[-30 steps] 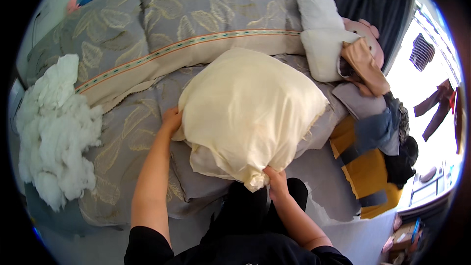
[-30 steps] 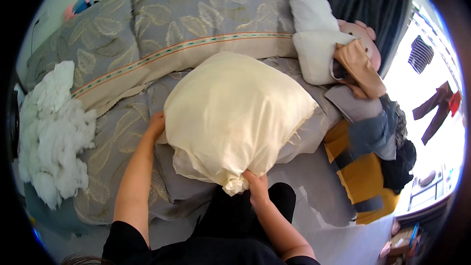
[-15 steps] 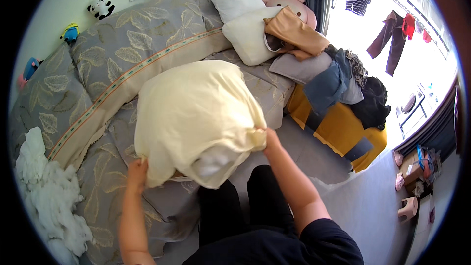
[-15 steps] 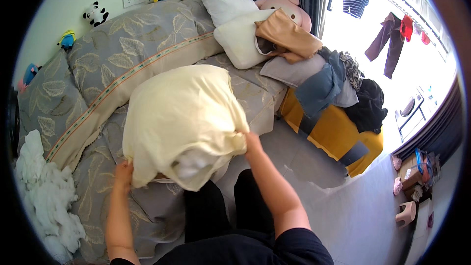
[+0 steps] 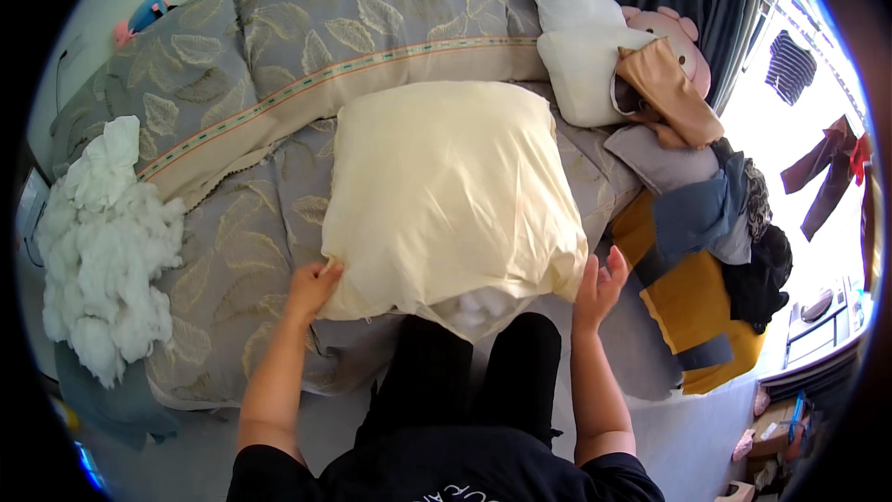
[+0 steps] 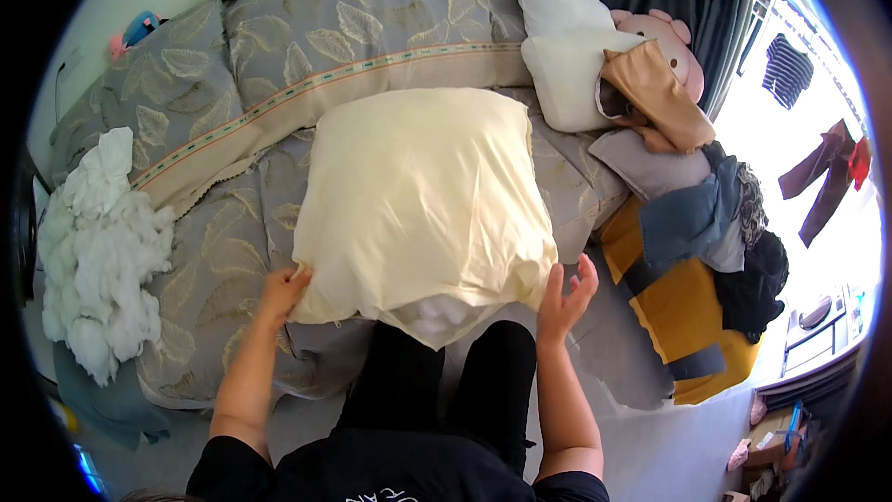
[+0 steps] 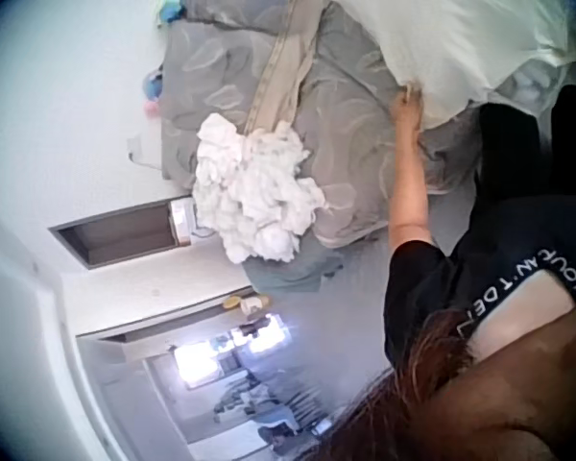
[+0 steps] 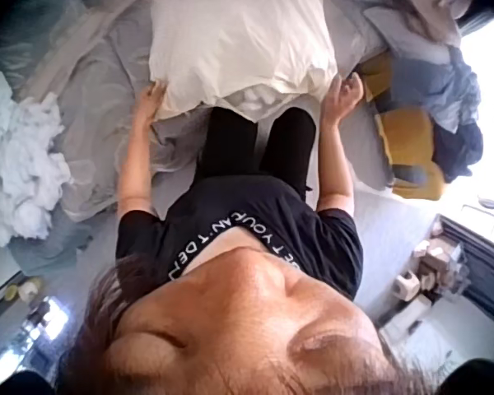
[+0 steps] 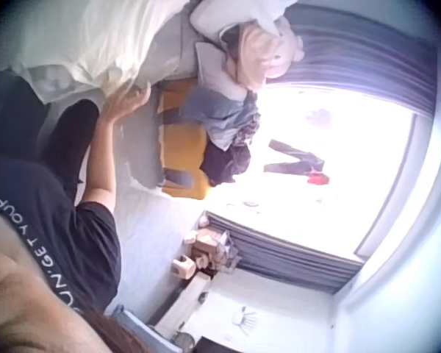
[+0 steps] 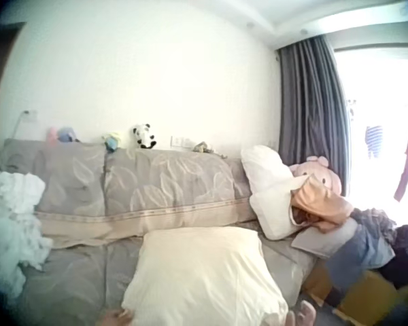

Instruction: The person stuffs a pillow with white polyester fill by hand, pushing clumps of material into the opening, and then begins to pull a brown pillowcase over the stuffed pillow.

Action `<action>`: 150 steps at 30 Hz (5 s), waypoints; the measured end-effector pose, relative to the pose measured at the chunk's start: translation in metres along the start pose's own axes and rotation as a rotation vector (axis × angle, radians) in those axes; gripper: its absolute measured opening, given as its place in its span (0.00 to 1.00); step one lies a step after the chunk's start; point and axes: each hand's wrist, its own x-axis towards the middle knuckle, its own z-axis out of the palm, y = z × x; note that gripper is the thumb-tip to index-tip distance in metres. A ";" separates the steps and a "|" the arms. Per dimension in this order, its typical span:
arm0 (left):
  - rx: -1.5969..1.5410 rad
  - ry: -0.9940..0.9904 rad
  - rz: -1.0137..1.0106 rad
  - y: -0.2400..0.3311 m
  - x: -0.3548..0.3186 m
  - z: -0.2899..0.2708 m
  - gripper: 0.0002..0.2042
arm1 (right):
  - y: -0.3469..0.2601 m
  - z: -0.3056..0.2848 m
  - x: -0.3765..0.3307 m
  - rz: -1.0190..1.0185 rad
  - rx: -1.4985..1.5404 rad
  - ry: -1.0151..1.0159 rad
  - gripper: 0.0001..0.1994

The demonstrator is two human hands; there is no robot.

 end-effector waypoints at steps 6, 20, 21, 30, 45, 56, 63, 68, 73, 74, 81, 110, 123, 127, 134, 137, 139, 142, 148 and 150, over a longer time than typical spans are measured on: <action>0.320 0.140 1.238 0.117 -0.069 0.040 0.31 | -0.116 -0.030 -0.049 -0.863 0.060 -0.517 0.23; 0.646 -0.283 1.488 0.124 -0.058 0.132 0.16 | -0.074 0.039 -0.068 -0.628 -0.169 -0.644 0.13; 0.647 -0.321 1.442 0.118 -0.051 0.130 0.16 | -0.080 0.024 -0.069 -0.689 -0.195 -0.647 0.13; 0.601 -0.535 1.259 0.097 -0.049 0.136 0.05 | -0.085 0.033 -0.032 -0.777 -0.202 -0.497 0.10; 0.960 -0.144 1.350 0.215 -0.067 0.125 0.45 | -0.005 0.086 -0.040 0.471 0.217 -1.329 0.14; 1.340 -0.298 0.875 0.312 0.041 0.191 0.59 | -0.011 0.084 -0.053 0.548 0.171 -1.328 0.15; 0.790 -0.133 1.173 0.295 -0.020 0.131 0.34 | -0.072 0.031 -0.058 0.234 0.336 -0.998 0.17; 0.703 -0.255 1.060 0.282 -0.058 0.081 0.29 | -0.146 -0.043 -0.076 0.198 0.603 -1.396 0.19; 0.859 -0.191 1.047 0.169 -0.080 0.097 0.29 | -0.111 -0.035 -0.150 0.581 0.619 -1.647 0.20; 0.820 -0.169 1.103 0.170 -0.096 0.102 0.29 | -0.108 -0.035 -0.154 0.425 0.572 -1.639 0.19; 0.642 -0.304 1.291 0.186 -0.164 0.113 0.33 | -0.071 -0.085 -0.185 -0.128 0.414 -1.639 0.23; 0.789 0.176 0.807 0.172 -0.044 0.027 0.41 | -0.024 -0.018 0.014 0.716 0.476 -0.814 0.42; 0.085 -0.183 0.359 0.119 -0.035 0.002 0.59 | -0.033 -0.032 -0.001 0.460 0.456 -0.742 0.61; -0.109 -0.275 0.313 0.143 -0.052 0.015 0.54 | -0.039 -0.030 -0.008 0.345 0.356 -0.747 0.59; 0.627 0.082 0.774 0.136 -0.087 0.064 0.45 | -0.062 -0.028 -0.018 0.328 0.054 -0.702 0.56; 0.500 0.074 0.613 0.131 -0.084 0.057 0.45 | -0.062 -0.034 -0.016 0.340 0.111 -0.685 0.54; 0.488 0.046 0.616 0.135 -0.090 0.057 0.45 | -0.073 -0.034 -0.021 0.222 0.130 -0.664 0.51; 0.532 -0.028 0.652 0.142 -0.095 0.053 0.47 | -0.093 -0.031 -0.028 0.046 -0.072 -0.674 0.47; 0.923 0.055 0.616 0.158 -0.085 0.054 0.51 | -0.045 -0.023 -0.026 0.255 0.033 -0.733 0.42; 0.970 -0.111 0.593 0.181 -0.084 0.062 0.53 | -0.056 -0.031 -0.022 0.252 0.075 -0.775 0.40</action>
